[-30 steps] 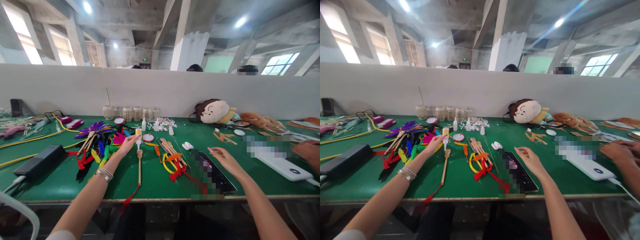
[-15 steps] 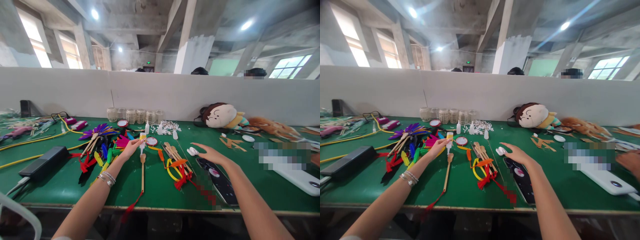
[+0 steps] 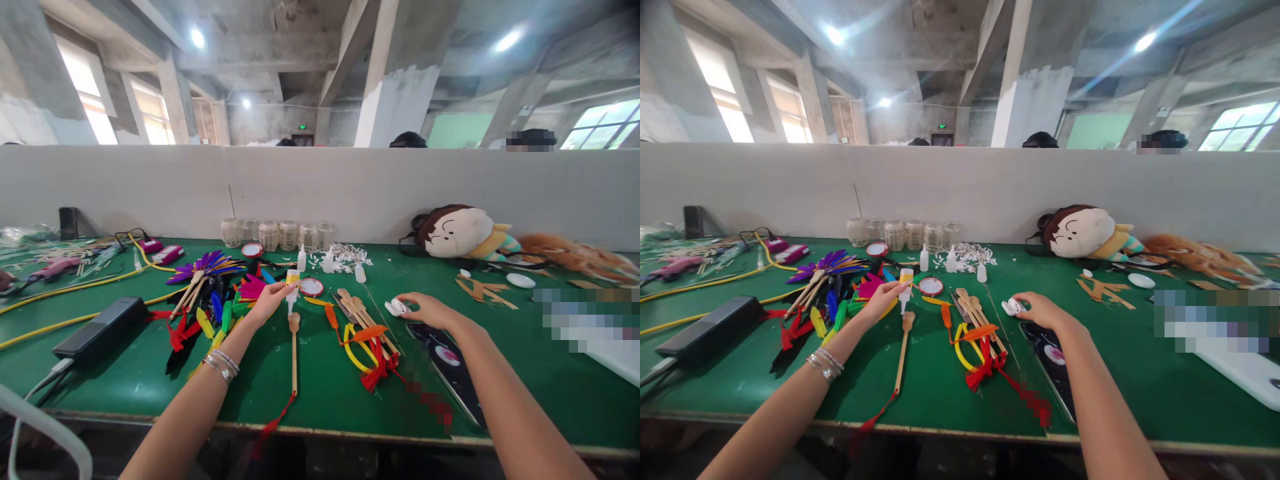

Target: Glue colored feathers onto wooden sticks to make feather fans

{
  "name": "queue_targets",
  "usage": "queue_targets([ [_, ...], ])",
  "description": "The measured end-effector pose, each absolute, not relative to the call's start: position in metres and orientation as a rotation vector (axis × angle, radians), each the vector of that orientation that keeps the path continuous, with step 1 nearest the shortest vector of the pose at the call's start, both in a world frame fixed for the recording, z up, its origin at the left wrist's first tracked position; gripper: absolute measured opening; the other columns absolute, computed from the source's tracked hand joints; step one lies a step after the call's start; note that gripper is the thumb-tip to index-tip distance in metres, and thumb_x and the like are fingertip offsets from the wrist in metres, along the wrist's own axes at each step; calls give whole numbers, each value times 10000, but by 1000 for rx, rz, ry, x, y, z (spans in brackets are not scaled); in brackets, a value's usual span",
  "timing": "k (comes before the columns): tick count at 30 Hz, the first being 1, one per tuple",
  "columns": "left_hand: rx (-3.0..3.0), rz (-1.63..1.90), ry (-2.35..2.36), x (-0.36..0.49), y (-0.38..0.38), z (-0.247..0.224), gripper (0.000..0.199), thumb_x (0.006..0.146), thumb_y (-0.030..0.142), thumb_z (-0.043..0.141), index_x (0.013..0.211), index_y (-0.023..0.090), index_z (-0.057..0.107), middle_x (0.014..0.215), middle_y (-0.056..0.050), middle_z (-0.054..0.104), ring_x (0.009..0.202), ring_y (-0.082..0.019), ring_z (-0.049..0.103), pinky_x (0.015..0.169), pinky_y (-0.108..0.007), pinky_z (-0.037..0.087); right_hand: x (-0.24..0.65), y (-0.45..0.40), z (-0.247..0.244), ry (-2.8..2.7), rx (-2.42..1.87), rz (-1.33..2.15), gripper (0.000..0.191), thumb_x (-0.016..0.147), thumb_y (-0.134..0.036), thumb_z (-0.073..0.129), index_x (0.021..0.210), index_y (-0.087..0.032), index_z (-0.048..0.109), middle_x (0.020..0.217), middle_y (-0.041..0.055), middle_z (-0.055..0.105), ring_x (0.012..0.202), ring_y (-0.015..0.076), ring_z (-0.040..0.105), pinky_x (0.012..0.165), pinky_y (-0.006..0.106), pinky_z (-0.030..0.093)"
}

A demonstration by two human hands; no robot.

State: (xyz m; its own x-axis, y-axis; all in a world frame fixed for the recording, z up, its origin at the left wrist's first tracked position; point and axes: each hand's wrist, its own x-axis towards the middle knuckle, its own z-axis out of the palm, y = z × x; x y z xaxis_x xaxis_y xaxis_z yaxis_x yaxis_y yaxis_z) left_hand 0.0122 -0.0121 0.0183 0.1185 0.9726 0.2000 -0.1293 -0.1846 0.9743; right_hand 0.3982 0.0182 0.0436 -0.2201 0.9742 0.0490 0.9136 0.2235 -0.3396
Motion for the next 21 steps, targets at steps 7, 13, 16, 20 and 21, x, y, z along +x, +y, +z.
queue_targets([
  [7, 1317, 1323, 936, 12, -12, 18, 383, 615, 487, 660, 785, 147, 708, 712, -30, 684, 766, -174, 588, 740, -253, 416, 398, 12, 41, -2199, -1791, 328, 397, 585, -379, 598, 929, -180, 620, 1028, 118, 653, 941, 262, 601, 827, 348, 453],
  [13, 1309, 1321, 935, 13, -14, 22, 346, 615, 475, 666, 731, 151, 704, 692, -21, 677, 739, -158, 582, 725, -243, 408, 397, 8, 40, -2122, -1748, 327, 348, 557, -380, 618, 848, -189, 616, 924, 104, 677, 868, 251, 621, 790, 334, 469],
  [16, 1300, 1317, 933, 13, -16, 23, 354, 601, 480, 673, 734, 152, 703, 683, -19, 676, 716, -156, 581, 706, -244, 409, 393, 4, 41, -2102, -1725, 337, 307, 572, -383, 605, 822, -205, 619, 901, 86, 681, 861, 243, 621, 784, 327, 470],
  [20, 1297, 1313, 926, 14, -16, 23, 359, 600, 476, 675, 734, 145, 702, 664, -17, 669, 686, -145, 575, 693, -238, 408, 391, 2, 41, -2105, -1741, 352, 328, 592, -402, 590, 847, -197, 619, 919, 85, 676, 874, 237, 614, 789, 321, 464],
  [21, 1299, 1311, 925, 14, -16, 23, 356, 604, 471, 675, 737, 142, 702, 664, -16, 669, 682, -142, 573, 692, -236, 407, 392, 2, 41, -2106, -1749, 350, 346, 599, -419, 584, 862, -196, 622, 932, 86, 675, 881, 238, 612, 789, 323, 463],
])
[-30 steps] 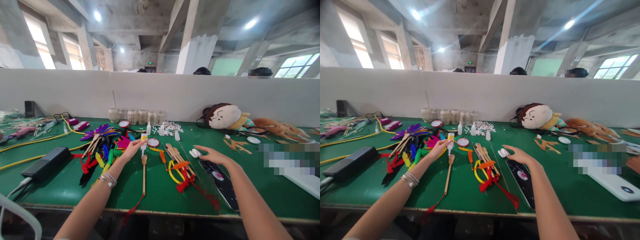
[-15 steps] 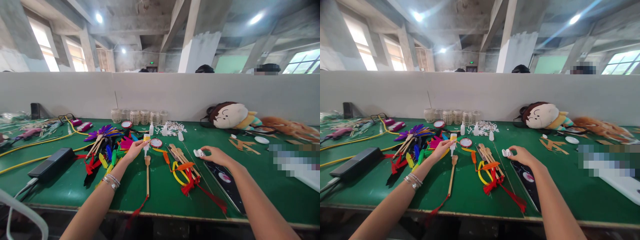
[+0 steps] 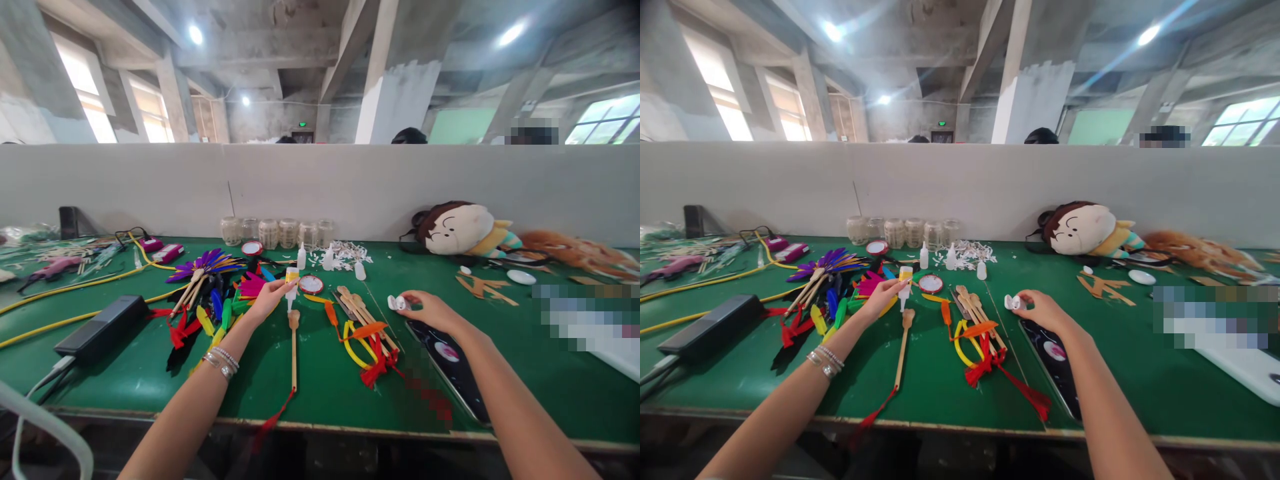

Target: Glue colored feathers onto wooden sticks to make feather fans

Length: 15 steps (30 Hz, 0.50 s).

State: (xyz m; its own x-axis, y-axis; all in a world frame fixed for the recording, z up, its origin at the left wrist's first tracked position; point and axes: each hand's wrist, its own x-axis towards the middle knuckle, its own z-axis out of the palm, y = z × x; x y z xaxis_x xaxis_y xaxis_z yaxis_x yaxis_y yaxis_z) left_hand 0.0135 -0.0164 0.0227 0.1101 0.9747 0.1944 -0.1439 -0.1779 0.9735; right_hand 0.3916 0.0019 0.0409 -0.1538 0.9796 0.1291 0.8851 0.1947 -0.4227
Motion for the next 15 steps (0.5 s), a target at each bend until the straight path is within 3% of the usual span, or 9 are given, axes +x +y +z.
queue_targets([
  [9, 1305, 1302, 917, 13, -15, 21, 360, 630, 444, 667, 818, 138, 703, 696, -15, 675, 684, -127, 567, 687, -221, 399, 403, 8, 31, -2152, -1799, 280, 519, 634, -494, 531, 1035, -177, 621, 1102, 108, 621, 999, 264, 571, 855, 327, 423],
  [15, 1300, 1301, 918, 13, -16, 23, 359, 620, 446, 674, 796, 135, 703, 679, -17, 671, 713, -141, 577, 706, -231, 405, 405, 8, 30, -2181, -1882, 238, 568, 664, -429, 479, 1138, -129, 567, 1215, 135, 546, 1095, 284, 511, 921, 355, 378],
])
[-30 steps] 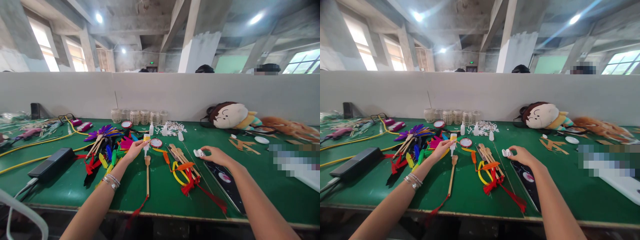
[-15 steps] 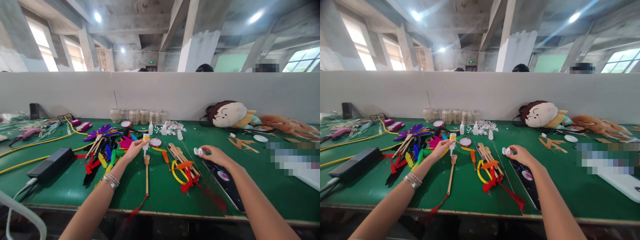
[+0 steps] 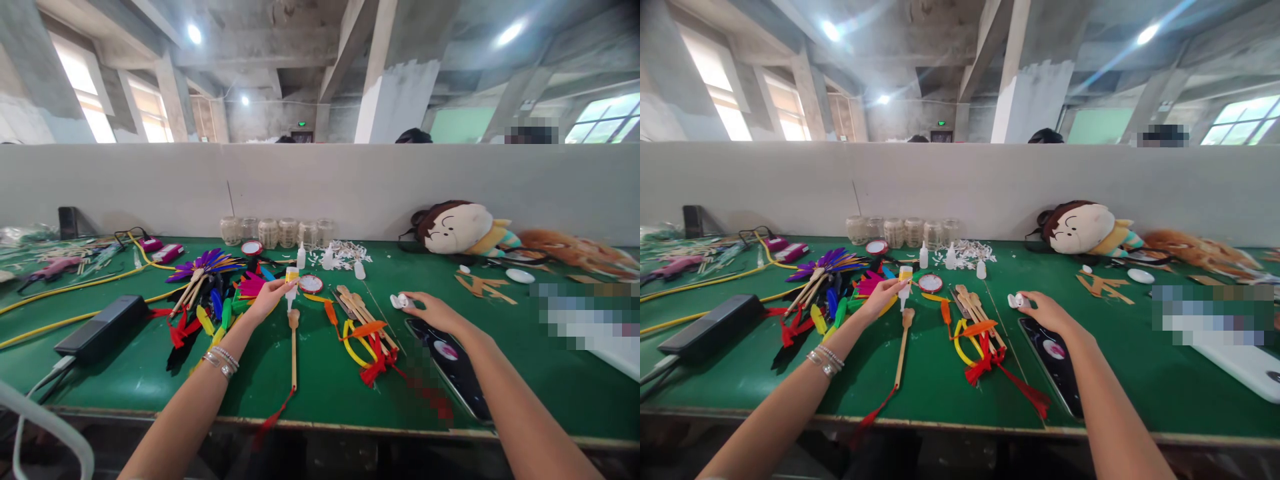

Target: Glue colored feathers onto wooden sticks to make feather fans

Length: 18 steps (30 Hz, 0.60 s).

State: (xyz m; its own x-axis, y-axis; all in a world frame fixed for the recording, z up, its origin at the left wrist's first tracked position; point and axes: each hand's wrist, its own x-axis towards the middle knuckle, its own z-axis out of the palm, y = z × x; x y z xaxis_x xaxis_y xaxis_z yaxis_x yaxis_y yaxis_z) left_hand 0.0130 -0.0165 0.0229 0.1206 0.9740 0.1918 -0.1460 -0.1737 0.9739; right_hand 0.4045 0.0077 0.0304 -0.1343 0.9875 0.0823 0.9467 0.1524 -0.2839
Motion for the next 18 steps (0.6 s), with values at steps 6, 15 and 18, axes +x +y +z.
queue_targets([
  [6, 1285, 1288, 921, 13, -17, 23, 392, 600, 434, 693, 847, 129, 697, 783, -42, 695, 785, -167, 590, 770, -265, 403, 409, -1, 45, -2174, -1901, 357, 660, 631, -381, 530, 1231, -110, 486, 1290, 137, 472, 1153, 282, 462, 951, 362, 365],
  [15, 1376, 1259, 888, 11, -16, 19, 359, 575, 364, 732, 833, 120, 685, 835, -55, 682, 774, -169, 585, 731, -273, 414, 330, -42, 105, -2031, -1421, 645, 420, 776, -414, 459, 1159, -252, 520, 1027, 82, 643, 965, 225, 584, 843, 386, 446],
  [18, 1425, 1197, 857, 9, -16, 18, 346, 605, 374, 712, 835, 118, 688, 840, -59, 685, 798, -180, 588, 760, -282, 414, 259, -56, 89, -1898, -1144, 711, 417, 834, -442, 378, 1218, -294, 445, 1166, 62, 567, 1061, 201, 526, 893, 388, 415],
])
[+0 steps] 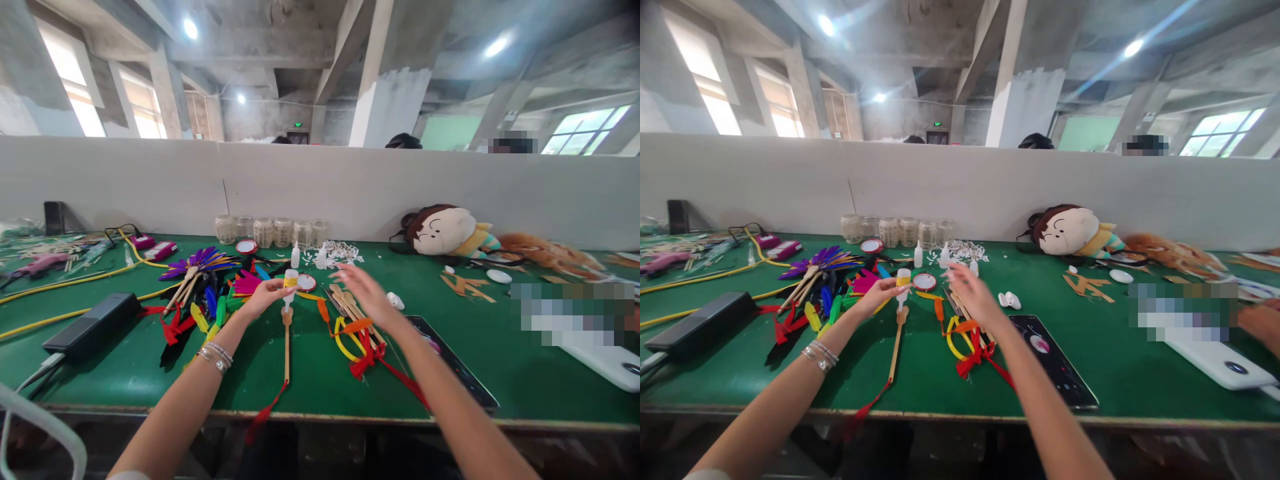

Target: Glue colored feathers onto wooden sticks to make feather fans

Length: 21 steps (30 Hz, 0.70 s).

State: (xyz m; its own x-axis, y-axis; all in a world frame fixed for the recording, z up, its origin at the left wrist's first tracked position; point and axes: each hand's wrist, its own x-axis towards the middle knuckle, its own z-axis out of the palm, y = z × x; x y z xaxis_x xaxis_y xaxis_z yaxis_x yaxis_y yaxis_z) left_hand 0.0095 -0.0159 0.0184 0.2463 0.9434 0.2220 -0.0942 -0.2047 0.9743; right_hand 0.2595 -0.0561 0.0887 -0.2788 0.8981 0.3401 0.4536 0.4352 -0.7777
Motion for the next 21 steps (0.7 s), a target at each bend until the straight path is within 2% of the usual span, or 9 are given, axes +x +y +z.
queue_targets([
  [3, 1446, 1145, 812, 7, -16, 17, 358, 629, 393, 690, 863, 122, 689, 851, -61, 689, 852, -201, 589, 811, -299, 405, 200, -63, 62, -1876, -1007, 752, 543, 779, -452, 496, 1282, -305, 354, 1302, 51, 447, 1189, 210, 408, 979, 399, 330],
  [5, 1444, 1138, 764, 6, -15, 16, 373, 616, 399, 698, 870, 126, 688, 852, -57, 690, 877, -211, 588, 836, -309, 398, 175, -62, 50, -1828, -929, 860, 533, 778, -451, 499, 1268, -296, 356, 1301, 53, 438, 1173, 204, 423, 963, 389, 348],
  [10, 1451, 1130, 710, 7, -15, 15, 386, 564, 390, 735, 840, 124, 690, 847, -58, 684, 851, -211, 593, 812, -312, 409, 151, -47, 50, -1710, -800, 999, 327, 752, -433, 530, 1000, -220, 533, 991, 37, 592, 959, 175, 544, 826, 323, 433],
  [14, 1451, 1140, 689, 9, -16, 19, 384, 595, 353, 724, 902, 128, 675, 886, -59, 675, 886, -200, 578, 827, -303, 401, 144, -33, 58, -1565, -836, 1101, 266, 670, -428, 609, 772, -190, 550, 756, 3, 595, 748, 147, 567, 672, 276, 446],
  [17, 1440, 1164, 697, 10, -16, 21, 409, 627, 366, 697, 946, 114, 656, 888, -69, 670, 899, -203, 572, 831, -311, 399, 140, -28, 62, -1494, -846, 1168, 289, 643, -429, 631, 786, -189, 561, 733, -5, 598, 708, 137, 557, 614, 254, 429],
  [21, 1517, 1211, 759, 10, -13, 20, 460, 639, 430, 664, 975, 118, 631, 896, -61, 658, 860, -197, 568, 783, -304, 412, 135, -26, 64, -1496, -834, 1194, 265, 663, -428, 617, 784, -197, 574, 765, -7, 608, 747, 129, 552, 671, 257, 424],
])
